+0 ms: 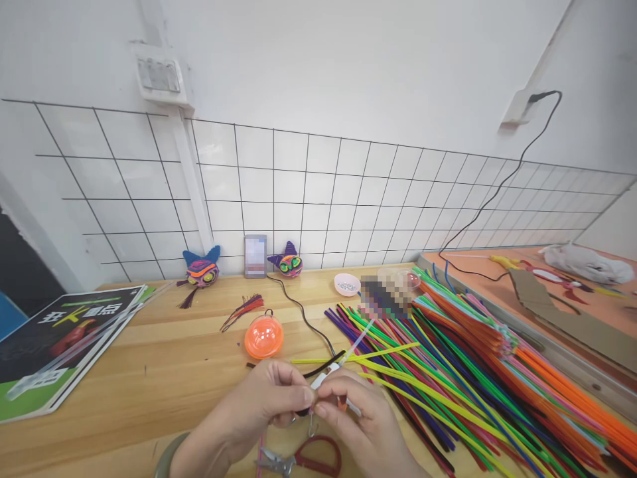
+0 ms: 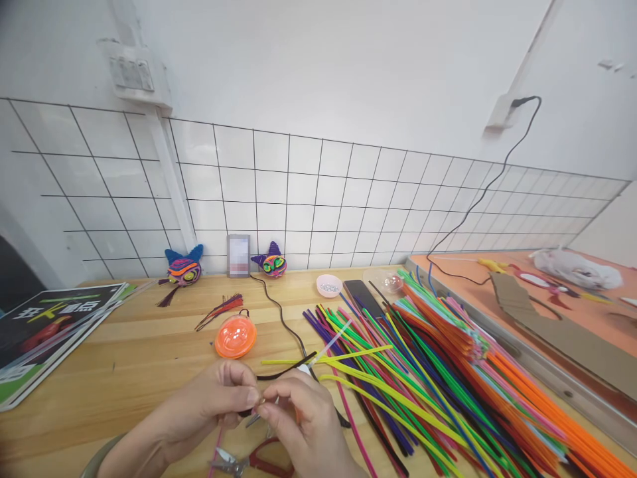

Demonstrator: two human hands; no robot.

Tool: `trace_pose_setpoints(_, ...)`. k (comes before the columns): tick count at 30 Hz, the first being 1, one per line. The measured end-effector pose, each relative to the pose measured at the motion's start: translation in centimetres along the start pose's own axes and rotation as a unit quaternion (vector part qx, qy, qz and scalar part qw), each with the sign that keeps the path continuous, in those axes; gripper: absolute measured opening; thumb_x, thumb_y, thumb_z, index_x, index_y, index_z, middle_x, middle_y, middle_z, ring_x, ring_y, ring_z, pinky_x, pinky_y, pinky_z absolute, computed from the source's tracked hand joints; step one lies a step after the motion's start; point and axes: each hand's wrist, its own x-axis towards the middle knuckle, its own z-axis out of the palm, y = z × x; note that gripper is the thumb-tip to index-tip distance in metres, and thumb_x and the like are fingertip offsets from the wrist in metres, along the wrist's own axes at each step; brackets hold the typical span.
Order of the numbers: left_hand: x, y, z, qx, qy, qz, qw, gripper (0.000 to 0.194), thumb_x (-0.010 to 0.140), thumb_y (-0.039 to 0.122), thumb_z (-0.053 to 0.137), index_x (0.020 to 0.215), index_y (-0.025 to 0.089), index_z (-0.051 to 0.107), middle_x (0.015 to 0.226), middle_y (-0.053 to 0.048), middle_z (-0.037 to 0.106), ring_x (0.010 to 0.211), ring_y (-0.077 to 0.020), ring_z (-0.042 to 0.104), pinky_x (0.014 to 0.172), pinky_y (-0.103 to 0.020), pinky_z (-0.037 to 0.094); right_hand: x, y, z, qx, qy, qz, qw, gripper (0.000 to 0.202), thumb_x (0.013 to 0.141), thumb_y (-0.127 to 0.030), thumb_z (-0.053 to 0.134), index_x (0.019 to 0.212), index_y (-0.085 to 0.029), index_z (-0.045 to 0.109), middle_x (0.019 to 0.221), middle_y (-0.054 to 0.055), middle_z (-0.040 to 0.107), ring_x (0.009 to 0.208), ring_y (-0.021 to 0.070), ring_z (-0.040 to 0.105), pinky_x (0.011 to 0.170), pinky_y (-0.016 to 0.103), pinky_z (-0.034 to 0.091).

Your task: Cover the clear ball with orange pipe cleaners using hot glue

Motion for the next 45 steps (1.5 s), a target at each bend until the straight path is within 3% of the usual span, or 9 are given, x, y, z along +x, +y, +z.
trace_pose_setpoints(11,0.03,0.28,0.14,0.002,-0.013,-0.013,1.000,0.014,0.052,0.025,0.073,0.049,0.015,0.064,0.041,0.005,0.049,0.041,-0.0066,0.034,0.043,-0.023,0.018,0.22,-0.31,-0.28,-0.022,0.009,-0.047,0.999,0.015,0.087,-0.029,0.061,0.079,-0.018,0.065,0.068,0.002,0.065,0.061,0.0122,0.058,0.056,0.019,0.045)
trace_pose_setpoints(28,0.07,0.08,0.13,-0.001,-0.027,-0.014,1.000,0.014,0.051,0.025,0.074,0.047,0.015,0.066,0.040,0.005,0.050,0.039,-0.0060,0.033,0.040,-0.023,0.017,0.37,-0.57,-0.60,-0.040,-0.008,-0.057,0.998,0.020,0.089,-0.034,0.057,0.077,-0.021,0.066,0.067,0.001,0.069,0.061,0.0138,0.060,0.057,0.024,0.044)
trace_pose_setpoints(45,0.04,0.13,0.36,-0.001,-0.020,-0.005,1.000,0.017,0.052,0.027,0.075,0.046,0.015,0.065,0.039,0.005,0.049,0.040,-0.0064,0.032,0.043,-0.023,0.016,0.01,-0.23,-0.44,-0.044,0.000,-0.053,0.998,0.013,0.088,-0.029,0.059,0.080,-0.020,0.065,0.069,0.001,0.068,0.062,0.0143,0.059,0.058,0.025,0.043)
